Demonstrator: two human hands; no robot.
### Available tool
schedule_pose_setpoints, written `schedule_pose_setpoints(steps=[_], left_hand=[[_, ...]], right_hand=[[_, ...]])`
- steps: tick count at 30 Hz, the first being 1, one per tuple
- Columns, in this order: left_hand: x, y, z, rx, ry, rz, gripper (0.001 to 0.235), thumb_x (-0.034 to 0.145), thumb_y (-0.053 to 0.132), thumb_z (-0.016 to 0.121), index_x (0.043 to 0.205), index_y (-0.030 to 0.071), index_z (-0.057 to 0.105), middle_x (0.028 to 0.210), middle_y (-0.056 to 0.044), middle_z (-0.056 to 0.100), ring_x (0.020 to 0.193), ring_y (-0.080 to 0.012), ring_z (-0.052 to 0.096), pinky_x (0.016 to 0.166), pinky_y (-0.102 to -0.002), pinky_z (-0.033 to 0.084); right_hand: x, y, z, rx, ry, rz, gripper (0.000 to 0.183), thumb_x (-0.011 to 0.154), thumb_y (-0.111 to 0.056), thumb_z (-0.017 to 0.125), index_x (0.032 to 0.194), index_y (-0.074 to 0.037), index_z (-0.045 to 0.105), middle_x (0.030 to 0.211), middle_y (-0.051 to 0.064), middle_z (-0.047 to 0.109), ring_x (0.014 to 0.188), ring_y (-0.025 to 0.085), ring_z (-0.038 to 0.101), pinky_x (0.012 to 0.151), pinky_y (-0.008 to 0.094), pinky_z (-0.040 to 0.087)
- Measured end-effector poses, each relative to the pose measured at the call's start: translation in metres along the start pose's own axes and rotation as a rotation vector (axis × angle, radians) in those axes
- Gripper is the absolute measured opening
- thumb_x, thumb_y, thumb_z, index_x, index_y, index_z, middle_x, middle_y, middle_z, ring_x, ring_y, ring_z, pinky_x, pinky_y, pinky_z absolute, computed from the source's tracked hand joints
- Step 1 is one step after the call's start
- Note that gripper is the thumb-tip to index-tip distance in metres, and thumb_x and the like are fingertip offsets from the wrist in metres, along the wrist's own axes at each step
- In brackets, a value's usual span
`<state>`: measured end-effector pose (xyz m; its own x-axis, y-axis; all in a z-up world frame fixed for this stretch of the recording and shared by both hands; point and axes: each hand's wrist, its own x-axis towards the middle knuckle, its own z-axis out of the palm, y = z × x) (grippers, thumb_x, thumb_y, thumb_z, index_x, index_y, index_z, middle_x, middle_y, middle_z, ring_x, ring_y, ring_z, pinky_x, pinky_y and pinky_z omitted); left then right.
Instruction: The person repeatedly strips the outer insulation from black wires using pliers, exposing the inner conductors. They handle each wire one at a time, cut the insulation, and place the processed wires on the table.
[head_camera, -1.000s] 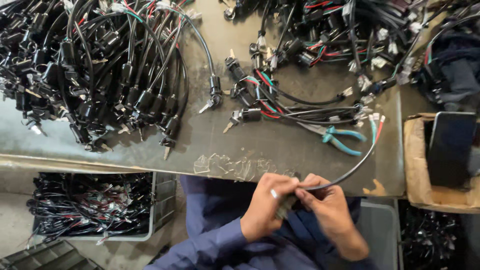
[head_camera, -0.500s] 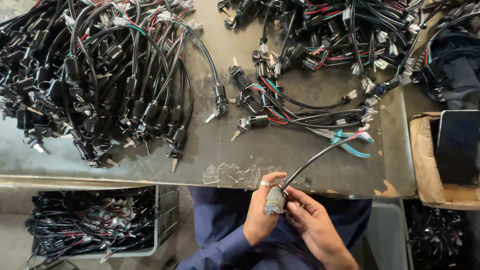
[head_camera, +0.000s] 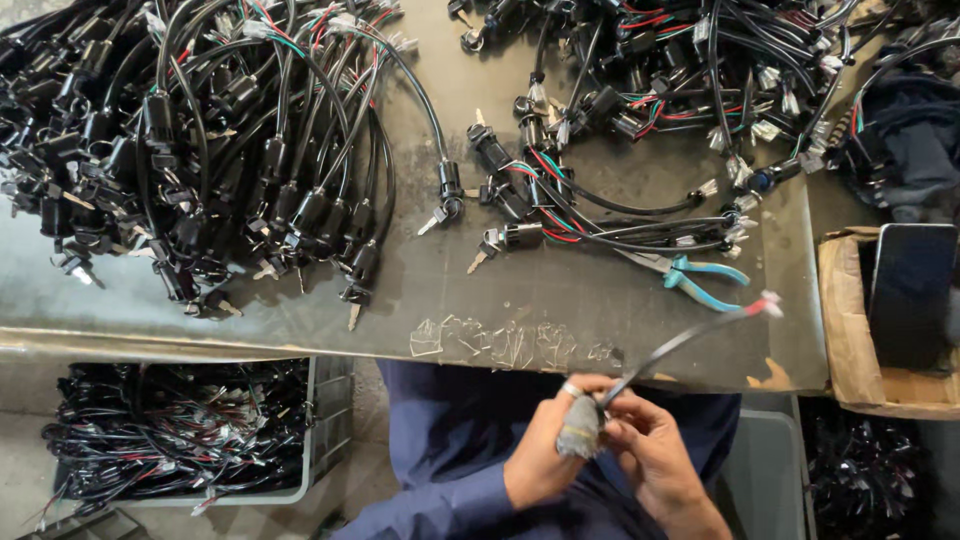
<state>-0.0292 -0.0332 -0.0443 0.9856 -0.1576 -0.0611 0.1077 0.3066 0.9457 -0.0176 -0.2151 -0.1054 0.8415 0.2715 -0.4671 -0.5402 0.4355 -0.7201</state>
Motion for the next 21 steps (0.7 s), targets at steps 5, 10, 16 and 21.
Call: schedule_pose_setpoints(steps=[5, 10, 16, 21], left_hand=[[0.006, -0.008, 0.03, -0.544, 0.206, 0.039, 0.031, 0.105, 0.01, 0.062, 0.135, 0.002, 0.055, 0.109, -0.005, 0.064, 0.093, -0.0093, 0.061, 0.083, -0.024, 0.053], [0.017, -0.003, 0.018, -0.658, 0.224, -0.136, 0.023, 0.103, 0.017, 0.05, 0.126, 0.018, 0.048, 0.093, -0.003, 0.061, 0.061, -0.007, 0.05, 0.048, -0.018, 0.037], [0.027, -0.002, -0.017, -0.497, 0.209, -0.058, 0.015, 0.103, 0.008, 0.051, 0.113, 0.016, 0.044, 0.083, -0.004, 0.054, 0.059, -0.0068, 0.046, 0.046, -0.019, 0.033], [0.031, 0.002, -0.022, -0.404, 0.262, -0.047, 0.011, 0.103, 0.007, 0.048, 0.112, 0.013, 0.045, 0.079, -0.002, 0.054, 0.057, -0.0064, 0.044, 0.045, -0.02, 0.032]], right_hand=[[-0.005, -0.007, 0.029, 0.144, 0.042, 0.018, 0.039, 0.084, -0.025, 0.08, 0.113, -0.001, 0.067, 0.098, 0.007, 0.069, 0.087, 0.017, 0.066, 0.076, 0.033, 0.055], [0.008, -0.101, 0.061, -0.659, -0.223, -0.588, 0.04, 0.089, -0.028, 0.077, 0.118, -0.004, 0.066, 0.124, 0.008, 0.06, 0.104, 0.024, 0.067, 0.069, 0.035, 0.06], [0.078, -0.167, 0.045, -1.883, 0.326, -1.083, 0.061, 0.08, -0.039, 0.077, 0.129, -0.004, 0.066, 0.133, 0.016, 0.054, 0.12, 0.041, 0.05, 0.1, 0.054, 0.041], [0.062, -0.15, 0.037, -1.97, 0.431, -1.087, 0.058, 0.083, -0.046, 0.082, 0.126, -0.009, 0.068, 0.129, 0.013, 0.054, 0.122, 0.036, 0.049, 0.104, 0.053, 0.043]])
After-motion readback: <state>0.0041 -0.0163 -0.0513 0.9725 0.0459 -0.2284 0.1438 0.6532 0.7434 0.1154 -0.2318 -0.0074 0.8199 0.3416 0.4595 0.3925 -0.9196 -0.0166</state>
